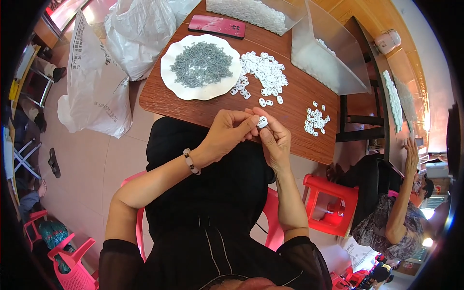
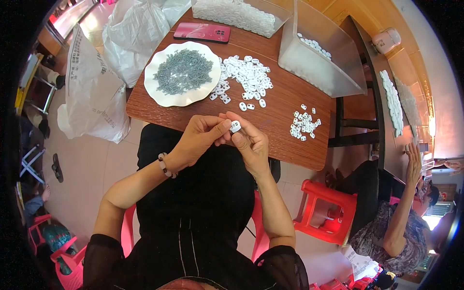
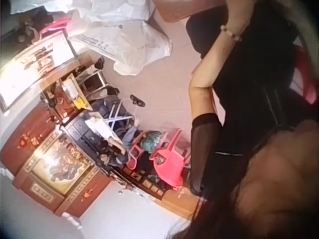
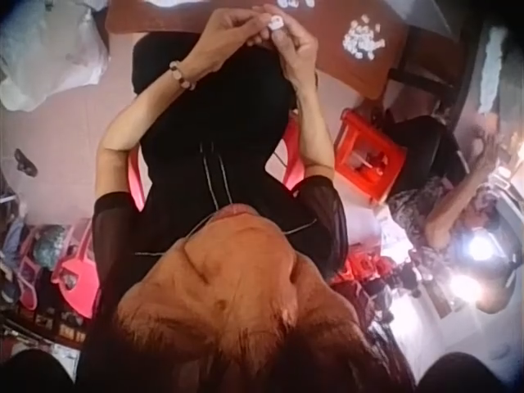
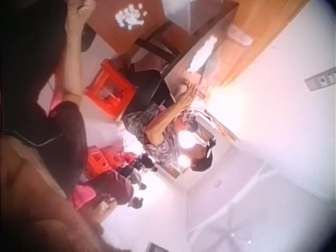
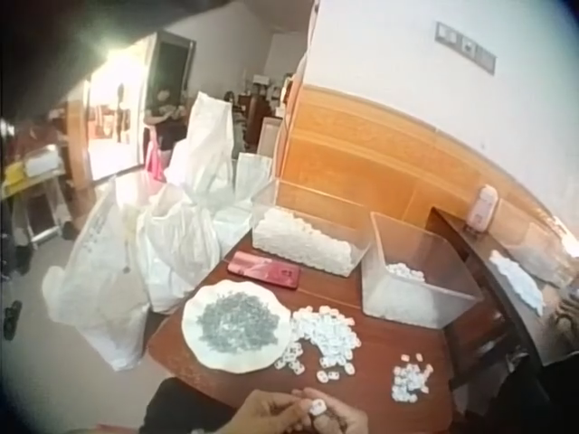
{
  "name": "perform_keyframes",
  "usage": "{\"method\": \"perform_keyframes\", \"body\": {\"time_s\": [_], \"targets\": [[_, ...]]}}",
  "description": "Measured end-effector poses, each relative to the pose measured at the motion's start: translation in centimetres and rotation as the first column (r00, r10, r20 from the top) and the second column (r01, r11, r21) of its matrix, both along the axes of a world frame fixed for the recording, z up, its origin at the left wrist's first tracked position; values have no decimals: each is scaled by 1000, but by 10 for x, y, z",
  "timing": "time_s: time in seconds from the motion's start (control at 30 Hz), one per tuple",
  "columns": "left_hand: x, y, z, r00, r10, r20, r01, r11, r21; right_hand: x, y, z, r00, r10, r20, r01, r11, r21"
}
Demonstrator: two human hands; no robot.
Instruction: Assembling small plastic components by inserting tiny grey pieces into white circular parts on a work table.
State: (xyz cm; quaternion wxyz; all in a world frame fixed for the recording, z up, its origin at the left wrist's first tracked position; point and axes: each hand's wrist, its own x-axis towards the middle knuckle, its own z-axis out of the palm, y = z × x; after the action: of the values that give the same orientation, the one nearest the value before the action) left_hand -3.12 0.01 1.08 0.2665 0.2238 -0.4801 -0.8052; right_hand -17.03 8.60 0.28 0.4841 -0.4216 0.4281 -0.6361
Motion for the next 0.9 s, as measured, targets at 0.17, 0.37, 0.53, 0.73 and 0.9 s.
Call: {"method": "perform_keyframes", "body": {"time_s": [0.17,0.37,0.53,0.73,0.9], "targets": [[-1,-1,-5,1000,-2,-14,2,1000,-15,-1,1,4,1000,2,14,-2,1000,-2],[0,0,-4,999,-1,45,2,999,-36,-2,0,5,998,-59,-26,59,998,9],[-2,2,-2,998,3,70,-3,1000,0,-9,0,17,967,-195,-161,197,980,-2],[-2,2,-6,997,-26,74,22,998,59,-29,-1,54,918,-256,-302,287,956,65],[-4,2,-7,997,-42,70,38,997,61,-60,-9,85,767,-326,-552,374,927,-27]]}}
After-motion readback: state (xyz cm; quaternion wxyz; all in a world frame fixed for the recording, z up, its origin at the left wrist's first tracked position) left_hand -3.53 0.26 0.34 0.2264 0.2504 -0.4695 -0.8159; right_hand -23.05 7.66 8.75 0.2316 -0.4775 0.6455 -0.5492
